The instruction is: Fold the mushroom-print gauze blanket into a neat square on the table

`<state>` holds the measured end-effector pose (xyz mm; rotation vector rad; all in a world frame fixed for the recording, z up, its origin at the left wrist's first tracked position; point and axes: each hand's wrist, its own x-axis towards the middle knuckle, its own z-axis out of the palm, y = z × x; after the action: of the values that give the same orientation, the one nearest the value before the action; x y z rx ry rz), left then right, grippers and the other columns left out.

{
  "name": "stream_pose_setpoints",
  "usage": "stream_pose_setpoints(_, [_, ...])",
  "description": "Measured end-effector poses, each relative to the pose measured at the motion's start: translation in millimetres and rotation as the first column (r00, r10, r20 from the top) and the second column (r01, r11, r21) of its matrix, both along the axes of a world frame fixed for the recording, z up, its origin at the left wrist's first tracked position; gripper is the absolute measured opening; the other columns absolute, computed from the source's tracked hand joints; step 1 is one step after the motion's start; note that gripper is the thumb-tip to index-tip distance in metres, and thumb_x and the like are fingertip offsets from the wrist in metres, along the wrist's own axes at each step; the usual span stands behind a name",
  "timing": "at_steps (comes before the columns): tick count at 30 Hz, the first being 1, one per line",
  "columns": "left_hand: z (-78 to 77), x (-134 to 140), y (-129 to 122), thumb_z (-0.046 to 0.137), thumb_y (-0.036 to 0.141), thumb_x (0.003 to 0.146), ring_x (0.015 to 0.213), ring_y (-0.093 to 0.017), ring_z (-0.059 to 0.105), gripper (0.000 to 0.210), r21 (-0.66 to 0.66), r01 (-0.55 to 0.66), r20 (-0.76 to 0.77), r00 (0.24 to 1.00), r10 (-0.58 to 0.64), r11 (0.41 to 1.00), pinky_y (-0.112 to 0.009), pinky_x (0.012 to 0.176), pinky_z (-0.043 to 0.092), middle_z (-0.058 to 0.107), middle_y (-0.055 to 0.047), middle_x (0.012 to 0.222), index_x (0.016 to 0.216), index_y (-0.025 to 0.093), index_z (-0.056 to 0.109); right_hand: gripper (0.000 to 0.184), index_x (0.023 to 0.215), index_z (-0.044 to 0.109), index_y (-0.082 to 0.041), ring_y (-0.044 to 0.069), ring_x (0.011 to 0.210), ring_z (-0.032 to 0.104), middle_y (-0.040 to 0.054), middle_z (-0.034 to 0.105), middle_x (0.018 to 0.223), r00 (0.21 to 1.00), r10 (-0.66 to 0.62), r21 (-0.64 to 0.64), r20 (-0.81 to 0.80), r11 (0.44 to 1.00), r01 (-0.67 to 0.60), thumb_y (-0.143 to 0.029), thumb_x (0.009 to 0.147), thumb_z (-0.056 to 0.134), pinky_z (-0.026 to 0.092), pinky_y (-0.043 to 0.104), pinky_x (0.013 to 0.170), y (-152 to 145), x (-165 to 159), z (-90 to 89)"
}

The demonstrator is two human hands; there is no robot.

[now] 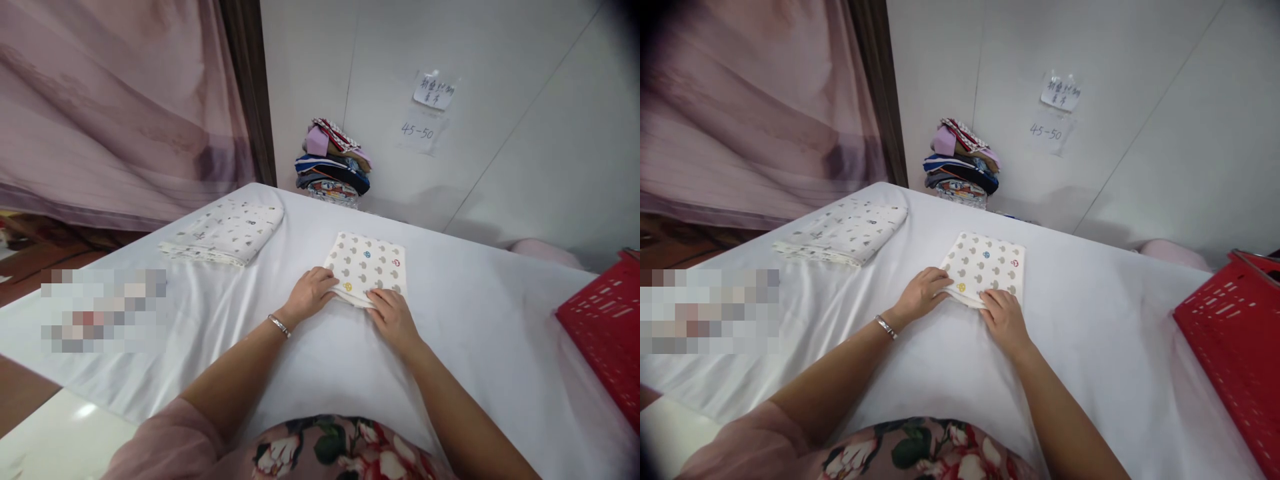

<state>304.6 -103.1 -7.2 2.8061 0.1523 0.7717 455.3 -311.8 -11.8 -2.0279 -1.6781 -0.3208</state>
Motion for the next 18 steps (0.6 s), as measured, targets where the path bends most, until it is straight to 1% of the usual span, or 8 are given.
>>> stream_pose_setpoints(3, [-1.6, 1, -1, 0.050, 0.022, 0.086, 0.102, -0.024, 0.052, 0.024, 0.011, -0.015, 0.008, 1.000, 0.015, 1.000, -0.039, 0.085, 0.045, 0.061, -0.009, 0.105, 0.107, 0.022, 0.062, 0.037, 0.126, 0.051, -0.022, 0.025, 0.108, 0.049, 0.0090, 0.057, 0.119, 1.000, -0.015, -0.019, 0.021, 1.000, 0.015, -0.027, 0.090, 0.045, 0.040, 0.043, 0.091, 0, -1, 1.8])
stream_pose_setpoints(6, [-3.8, 2, -2, 0.050, 0.017, 0.084, 0.105, -0.024, 0.052, 0.029, 0.011, -0.017, 0.016, 1.000, 0.017, 1.000, -0.041, 0.087, 0.046, 0.060, -0.009, 0.107, 0.110, 0.023, 0.060, 0.038, 0.126, 0.050, -0.023, 0.025, 0.109, 0.050, 0.0081, 0.057, 0.119, 0.999, -0.043, -0.026, 0.025, 0.999, 0.044, -0.025, 0.089, 0.044, 0.039, 0.042, 0.091, -2, 0, 4.3])
stream_pose_setpoints(9, [-7.5, 2, -1, 0.049, 0.011, 0.080, 0.116, -0.025, 0.047, 0.041, 0.012, -0.010, 0.033, 0.999, 0.010, 1.000, -0.044, 0.094, 0.044, 0.056, -0.010, 0.120, 0.118, 0.022, 0.055, 0.038, 0.125, 0.051, -0.023, 0.024, 0.107, 0.051, 0.0079, 0.059, 0.117, 0.998, -0.058, -0.036, 0.028, 0.998, 0.059, -0.022, 0.087, 0.044, 0.039, 0.042, 0.090, -4, 2, 7.3])
stream_pose_setpoints(13, [-13.0, 3, 0, 0.047, 0.007, 0.077, 0.131, -0.026, 0.035, 0.055, 0.031, 0.009, 0.038, 0.999, -0.010, 0.999, -0.046, 0.103, 0.038, 0.045, -0.012, 0.137, 0.131, 0.017, 0.043, 0.043, 0.126, 0.048, -0.020, 0.024, 0.111, 0.050, 0.0088, 0.059, 0.119, 0.997, -0.061, -0.058, 0.054, 0.996, 0.065, -0.016, 0.084, 0.043, 0.037, 0.042, 0.094, -11, 7, 10.5])
stream_pose_setpoints(15, [-13.9, 4, 1, 0.046, 0.006, 0.077, 0.134, -0.027, 0.032, 0.058, 0.033, 0.025, 0.017, 1.000, -0.026, 0.999, -0.048, 0.104, 0.037, 0.043, -0.013, 0.139, 0.134, 0.017, 0.040, 0.047, 0.127, 0.047, -0.019, 0.024, 0.113, 0.049, 0.0090, 0.059, 0.120, 0.994, -0.073, -0.082, 0.076, 0.993, 0.079, -0.011, 0.081, 0.042, 0.035, 0.043, 0.096, -16, 10, 11.7])
stream_pose_setpoints(18, [-10.7, 5, 1, 0.048, 0.005, 0.077, 0.133, -0.027, 0.033, 0.056, 0.040, 0.047, -0.018, 0.999, -0.046, 0.998, -0.049, 0.104, 0.037, 0.045, -0.013, 0.139, 0.132, 0.017, 0.043, 0.052, 0.128, 0.047, -0.018, 0.024, 0.118, 0.048, 0.0091, 0.059, 0.122, 0.989, -0.091, -0.129, 0.118, 0.986, 0.106, -0.007, 0.077, 0.040, 0.033, 0.044, 0.098, -23, 13, 13.8])
